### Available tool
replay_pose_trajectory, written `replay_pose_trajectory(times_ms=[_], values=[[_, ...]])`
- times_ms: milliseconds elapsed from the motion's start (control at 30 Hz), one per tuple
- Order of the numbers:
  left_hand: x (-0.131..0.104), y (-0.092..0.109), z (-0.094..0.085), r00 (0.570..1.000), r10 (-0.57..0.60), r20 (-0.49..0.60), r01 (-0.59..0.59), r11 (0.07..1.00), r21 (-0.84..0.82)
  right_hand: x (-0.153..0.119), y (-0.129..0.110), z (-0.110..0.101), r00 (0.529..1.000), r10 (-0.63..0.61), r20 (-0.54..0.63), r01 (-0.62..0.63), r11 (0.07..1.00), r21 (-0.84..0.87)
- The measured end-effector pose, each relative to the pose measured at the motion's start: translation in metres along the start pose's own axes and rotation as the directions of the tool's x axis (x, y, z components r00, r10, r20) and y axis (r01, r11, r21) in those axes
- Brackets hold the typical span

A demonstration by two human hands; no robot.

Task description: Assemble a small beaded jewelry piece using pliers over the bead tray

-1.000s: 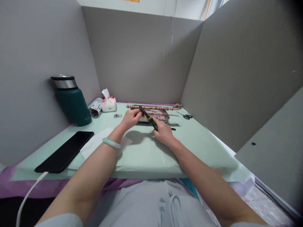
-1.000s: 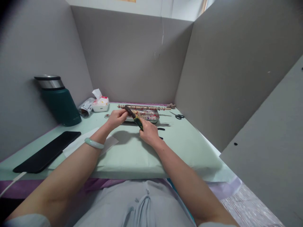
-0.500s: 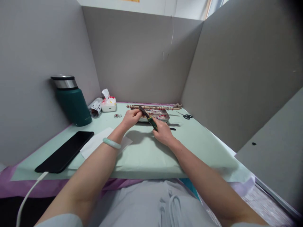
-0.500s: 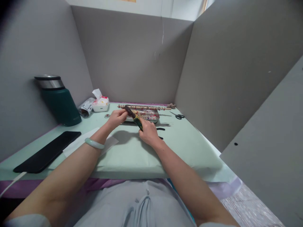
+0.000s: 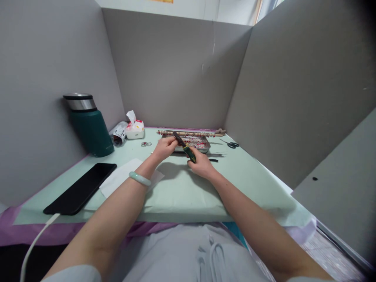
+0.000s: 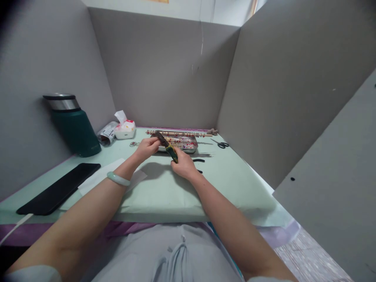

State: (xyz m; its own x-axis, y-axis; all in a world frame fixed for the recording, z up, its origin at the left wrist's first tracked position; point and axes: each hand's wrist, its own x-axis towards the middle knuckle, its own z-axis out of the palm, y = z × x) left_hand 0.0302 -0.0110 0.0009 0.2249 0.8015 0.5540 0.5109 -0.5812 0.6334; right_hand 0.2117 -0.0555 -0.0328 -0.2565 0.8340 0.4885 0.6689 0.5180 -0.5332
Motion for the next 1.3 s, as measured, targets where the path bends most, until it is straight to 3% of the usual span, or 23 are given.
replay_pose_trajectory(times_ms=[533,833,967,1067,1300], values=[[-0.002,0.003,0.002,0.999,0.043,-0.007,-0.042,0.998,0.053,-0.001,0.003,0.005,0.997,0.013,-0.074,-0.013,1.0,0.006],[0.0,0.003,0.004,0.998,0.035,-0.045,-0.038,0.998,-0.059,0.002,-0.001,-0.004,0.997,0.05,0.063,-0.064,0.967,0.245],[-0.001,0.003,0.003,0.999,0.03,-0.043,-0.033,0.996,-0.08,0.0,-0.005,-0.003,0.998,0.046,0.04,-0.055,0.968,0.247],[-0.001,0.005,0.002,0.999,0.028,-0.029,-0.03,0.998,-0.055,-0.001,-0.007,-0.001,0.999,0.05,0.0,-0.049,0.977,0.208],[-0.001,0.011,-0.004,0.998,0.062,0.005,-0.062,0.995,0.084,0.001,-0.006,-0.001,0.994,0.107,0.038,-0.113,0.961,0.251]])
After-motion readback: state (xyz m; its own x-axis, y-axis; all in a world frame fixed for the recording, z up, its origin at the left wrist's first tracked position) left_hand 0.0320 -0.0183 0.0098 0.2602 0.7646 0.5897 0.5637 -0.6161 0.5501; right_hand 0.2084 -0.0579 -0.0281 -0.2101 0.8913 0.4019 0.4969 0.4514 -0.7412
